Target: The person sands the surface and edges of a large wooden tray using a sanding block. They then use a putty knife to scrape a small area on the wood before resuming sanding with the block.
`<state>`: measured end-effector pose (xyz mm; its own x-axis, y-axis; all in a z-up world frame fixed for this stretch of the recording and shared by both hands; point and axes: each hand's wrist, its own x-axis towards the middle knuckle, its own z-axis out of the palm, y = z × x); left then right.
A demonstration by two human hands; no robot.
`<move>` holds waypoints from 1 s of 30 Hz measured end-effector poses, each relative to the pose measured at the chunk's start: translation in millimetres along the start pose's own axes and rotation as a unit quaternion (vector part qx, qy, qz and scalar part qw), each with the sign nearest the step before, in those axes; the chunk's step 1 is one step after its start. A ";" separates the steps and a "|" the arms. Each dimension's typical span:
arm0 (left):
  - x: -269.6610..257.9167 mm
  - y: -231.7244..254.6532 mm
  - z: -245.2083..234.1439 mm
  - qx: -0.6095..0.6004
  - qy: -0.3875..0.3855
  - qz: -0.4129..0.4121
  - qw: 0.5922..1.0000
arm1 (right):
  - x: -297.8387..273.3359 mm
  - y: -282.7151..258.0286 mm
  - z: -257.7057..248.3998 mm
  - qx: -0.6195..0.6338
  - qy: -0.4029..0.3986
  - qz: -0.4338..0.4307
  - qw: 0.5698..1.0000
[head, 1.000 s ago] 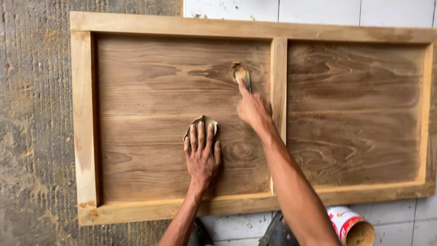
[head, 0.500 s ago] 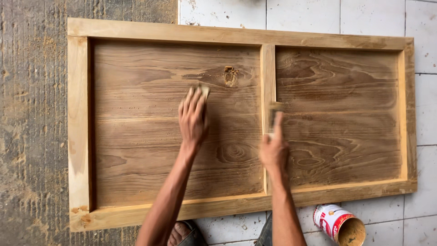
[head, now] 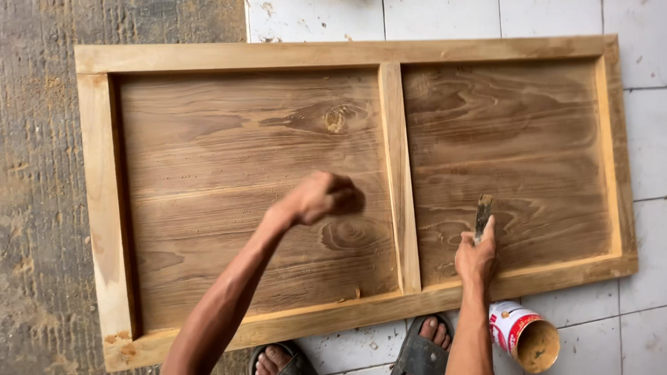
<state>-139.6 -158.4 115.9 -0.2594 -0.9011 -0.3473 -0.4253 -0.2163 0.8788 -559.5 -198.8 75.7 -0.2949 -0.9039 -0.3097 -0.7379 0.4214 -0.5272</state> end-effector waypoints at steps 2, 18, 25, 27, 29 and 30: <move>-5.8 -15.1 -25.7 0.088 0.148 -0.078 0.982 | -18.0 -28.1 2.7 -0.062 0.025 -0.029 0.997; -4.5 -79.1 124.1 0.060 0.158 0.181 0.969 | -106.4 -157.9 93.3 -0.025 -0.217 -0.426 0.878; -121.2 -115.6 51.2 0.176 0.519 -0.034 0.836 | -129.8 -127.9 126.4 -0.159 -0.181 -0.507 0.827; -141.7 -108.0 54.6 0.208 0.542 -0.073 0.811 | -122.6 -116.8 138.5 -0.197 -0.142 -0.545 0.802; -150.2 -108.1 85.9 0.206 0.529 -0.043 0.822 | -108.6 -112.3 143.2 -0.177 -0.125 -0.528 0.821; -146.4 -105.8 102.7 0.201 0.531 -0.051 0.822 | -86.2 -105.4 155.1 -0.182 -0.131 -0.530 0.818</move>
<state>-145.6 35.0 40.2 0.6071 -0.7520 0.2570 -0.7055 -0.3612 0.6097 -362.2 -153.9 35.2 0.7331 -0.6800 -0.0151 -0.6398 -0.6819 -0.3545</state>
